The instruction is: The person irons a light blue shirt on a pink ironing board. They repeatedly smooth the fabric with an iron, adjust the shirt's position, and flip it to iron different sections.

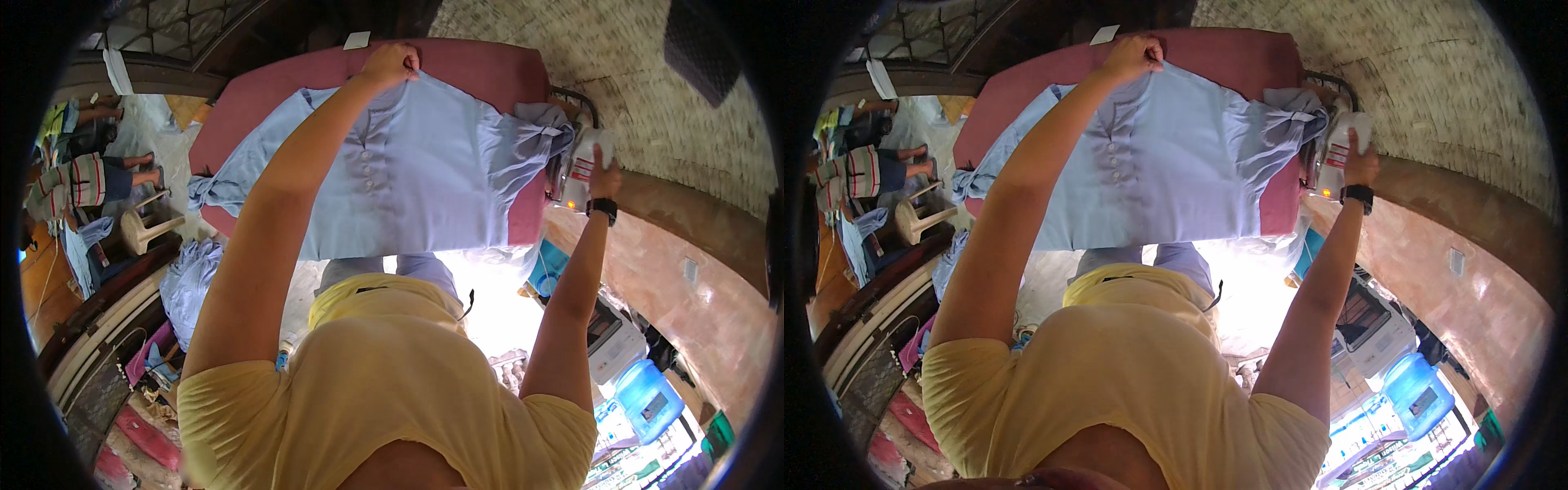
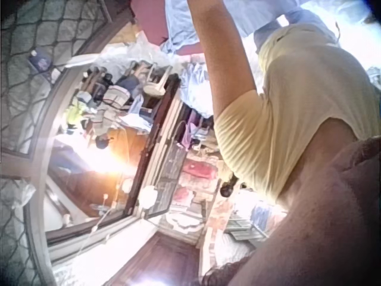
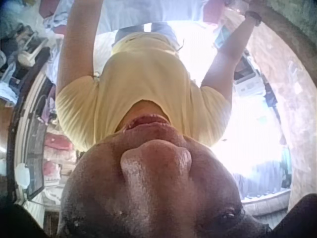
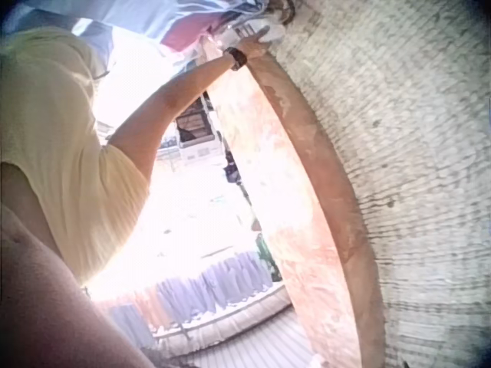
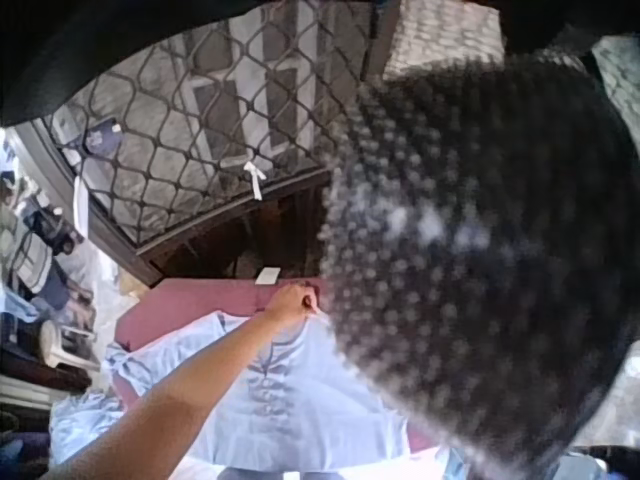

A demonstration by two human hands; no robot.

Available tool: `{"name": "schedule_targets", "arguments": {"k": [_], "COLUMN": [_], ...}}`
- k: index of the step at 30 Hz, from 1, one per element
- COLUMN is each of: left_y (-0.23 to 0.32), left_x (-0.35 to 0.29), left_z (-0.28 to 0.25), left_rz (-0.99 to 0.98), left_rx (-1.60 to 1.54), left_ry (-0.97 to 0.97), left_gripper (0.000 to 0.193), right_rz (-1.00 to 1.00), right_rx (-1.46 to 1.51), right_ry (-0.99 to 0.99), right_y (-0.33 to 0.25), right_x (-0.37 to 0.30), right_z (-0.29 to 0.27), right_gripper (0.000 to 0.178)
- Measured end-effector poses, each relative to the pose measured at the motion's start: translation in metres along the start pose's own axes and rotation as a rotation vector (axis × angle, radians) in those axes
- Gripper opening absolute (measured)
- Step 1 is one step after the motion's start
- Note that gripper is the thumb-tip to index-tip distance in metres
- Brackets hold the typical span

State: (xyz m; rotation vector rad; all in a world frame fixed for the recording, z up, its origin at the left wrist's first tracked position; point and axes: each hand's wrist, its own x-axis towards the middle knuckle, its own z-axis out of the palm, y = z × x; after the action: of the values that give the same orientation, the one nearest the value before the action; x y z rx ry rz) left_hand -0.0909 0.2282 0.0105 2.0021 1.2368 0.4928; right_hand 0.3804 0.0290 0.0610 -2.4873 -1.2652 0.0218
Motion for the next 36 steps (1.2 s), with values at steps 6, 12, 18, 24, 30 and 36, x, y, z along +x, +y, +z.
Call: {"name": "schedule_targets", "arguments": {"k": [6,12,18,24,30,36], "left_y": [0.002,0.001,-0.022,-0.035,-0.019,-0.011], "left_x": [0.007,0.024,0.028,-0.016,-0.112,-0.129], "left_z": [-0.014,-0.021,-0.025,-0.041,-0.023,-0.005], "left_rz": [-0.032,0.038,0.064,0.021,-0.027,-0.019], "left_rx": [0.111,0.133,0.042,-0.131,0.027,0.161], "left_ry": [-0.038,-0.15,-0.148,0.157,0.15,0.239], "left_gripper": [0.025,0.022,0.023,0.019,0.017,0.02], "right_rz": [-0.017,-0.305,-0.312,-0.403,-0.446,-0.464], "right_rx": [0.174,0.34,0.315,0.126,0.065,0.061], "right_ry": [0.044,-0.198,-0.296,-0.289,-0.254,-0.314], "right_y": [-0.076,-0.195,-0.28,-0.316,-0.33,-0.344], "right_x": [-0.038,-0.092,-0.122,-0.129,-0.122,-0.117], "right_z": [-0.103,-0.084,0.002,0.036,0.051,0.046], "right_gripper": [0.056,0.047,0.068,0.07,0.07,0.071]}}
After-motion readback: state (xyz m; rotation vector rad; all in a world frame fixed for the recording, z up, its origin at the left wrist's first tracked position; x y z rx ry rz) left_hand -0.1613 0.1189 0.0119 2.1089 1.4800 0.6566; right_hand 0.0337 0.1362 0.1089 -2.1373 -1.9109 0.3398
